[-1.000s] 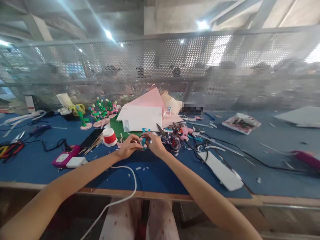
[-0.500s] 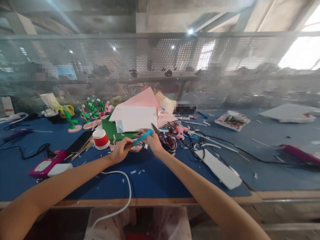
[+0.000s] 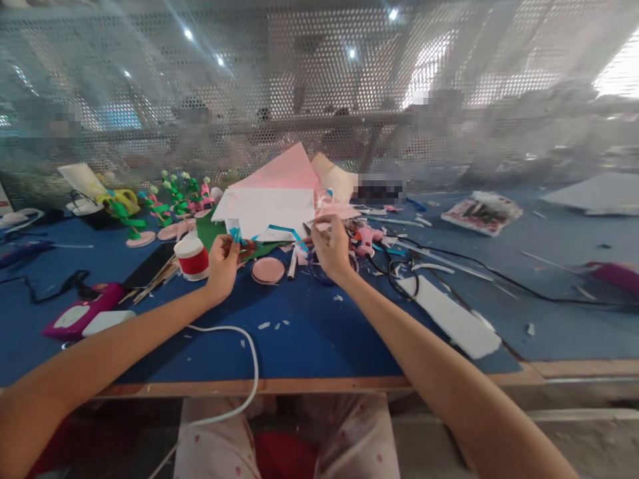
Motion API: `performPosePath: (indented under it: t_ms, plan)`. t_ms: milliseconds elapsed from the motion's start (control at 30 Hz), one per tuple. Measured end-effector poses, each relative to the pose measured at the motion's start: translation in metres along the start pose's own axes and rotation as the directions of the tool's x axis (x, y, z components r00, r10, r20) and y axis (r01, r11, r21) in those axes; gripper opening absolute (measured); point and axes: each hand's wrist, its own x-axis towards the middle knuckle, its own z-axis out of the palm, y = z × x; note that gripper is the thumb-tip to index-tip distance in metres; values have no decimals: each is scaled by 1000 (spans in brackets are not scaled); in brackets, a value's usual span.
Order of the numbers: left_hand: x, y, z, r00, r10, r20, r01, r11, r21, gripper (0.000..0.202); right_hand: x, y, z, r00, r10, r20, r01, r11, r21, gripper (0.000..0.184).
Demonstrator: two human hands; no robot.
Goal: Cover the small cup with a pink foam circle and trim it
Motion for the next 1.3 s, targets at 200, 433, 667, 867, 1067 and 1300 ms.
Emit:
performPosePath:
  t_ms: [200, 433, 667, 867, 1067, 1300]
  plan:
    - [-12, 7, 2, 962, 71, 263, -89, 994, 58, 33, -21, -23, 31, 816, 390, 427, -535, 790, 300, 48]
    - [-21, 11, 3, 830, -60, 554, -4, 993, 114, 35, -2, -20, 18, 866, 457, 203, -492, 702, 515, 21]
    - [-14, 10, 5, 914, -111, 390, 90, 993, 70, 38, 1, -20, 12, 812, 579, 76, -552, 719, 423, 31]
    - [-15, 9, 6, 895, -102, 433, 89, 995, 51, 55, -3, -26, 16, 806, 583, 106, -573, 721, 390, 35]
    - [-14, 2, -2, 807, 112, 579, -326, 903, 279, 57, 1, -33, 8, 780, 581, 231, -621, 673, 402, 35]
    - [-15, 3, -3, 551, 241, 799, -609, 771, 187, 19, -10, -37, 17, 617, 622, 481, -784, 538, 310, 38]
